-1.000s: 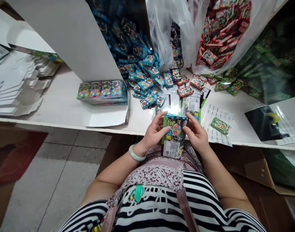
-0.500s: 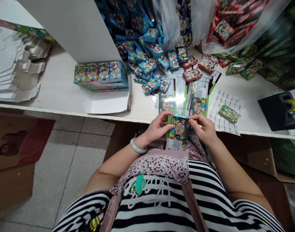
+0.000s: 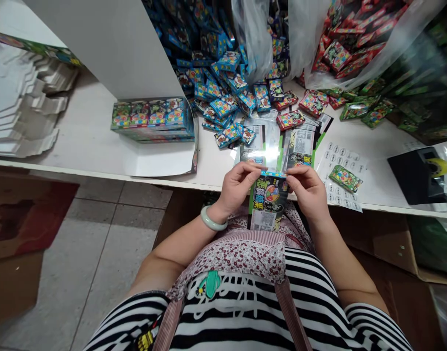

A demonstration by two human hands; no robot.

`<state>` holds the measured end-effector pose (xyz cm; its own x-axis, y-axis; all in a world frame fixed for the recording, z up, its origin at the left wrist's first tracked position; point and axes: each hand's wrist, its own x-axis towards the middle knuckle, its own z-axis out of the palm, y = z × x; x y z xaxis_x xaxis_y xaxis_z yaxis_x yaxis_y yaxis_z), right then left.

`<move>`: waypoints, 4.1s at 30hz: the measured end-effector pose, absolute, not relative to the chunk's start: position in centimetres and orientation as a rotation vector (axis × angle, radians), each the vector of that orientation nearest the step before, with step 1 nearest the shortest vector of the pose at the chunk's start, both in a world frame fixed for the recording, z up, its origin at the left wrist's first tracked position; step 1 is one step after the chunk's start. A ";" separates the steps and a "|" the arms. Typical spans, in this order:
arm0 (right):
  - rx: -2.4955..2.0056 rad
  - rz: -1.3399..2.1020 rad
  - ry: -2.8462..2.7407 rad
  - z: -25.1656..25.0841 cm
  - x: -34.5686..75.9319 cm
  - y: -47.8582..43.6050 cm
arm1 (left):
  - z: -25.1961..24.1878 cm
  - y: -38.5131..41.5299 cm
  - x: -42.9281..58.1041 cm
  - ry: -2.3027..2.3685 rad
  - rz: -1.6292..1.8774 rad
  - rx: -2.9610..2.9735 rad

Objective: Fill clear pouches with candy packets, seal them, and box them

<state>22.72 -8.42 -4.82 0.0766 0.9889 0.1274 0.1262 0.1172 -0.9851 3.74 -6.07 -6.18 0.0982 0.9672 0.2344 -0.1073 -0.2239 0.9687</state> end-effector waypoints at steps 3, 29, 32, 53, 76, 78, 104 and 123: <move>-1.227 1.096 -1.281 -4.6 22.9 -8.0 | -6.5 -5.8 3.6 0.888 1.343 1.284; -1.224 1.256 -1.530 -0.3 22.2 -5.3 | -2.5 -3.6 1.9 0.794 1.107 1.620; -1.221 1.281 -1.543 -0.3 22.2 -5.3 | -2.5 -3.7 1.5 0.774 1.090 1.685; -1.346 1.236 -1.418 -1.2 22.0 -4.6 | -4.1 -5.6 2.6 0.896 1.294 2.457; -1.373 0.798 -1.769 -0.9 22.4 -5.0 | -4.2 -5.7 3.4 1.028 1.213 2.486; -1.388 0.827 -1.741 -0.9 22.4 -4.9 | -3.9 -5.5 3.4 1.008 1.173 2.464; -1.413 0.888 -1.628 0.6 22.9 -6.9 | -3.2 -5.7 5.3 0.934 1.106 2.192; -1.362 1.207 -1.434 0.1 23.8 -6.6 | -2.8 -5.9 5.5 0.828 1.103 2.215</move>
<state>23.77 -6.56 0.11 -0.0983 0.9934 -0.0594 0.2281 -0.0356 -0.9730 5.52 -5.86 -2.77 0.4796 0.7162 0.5070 0.2869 -0.6740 0.6807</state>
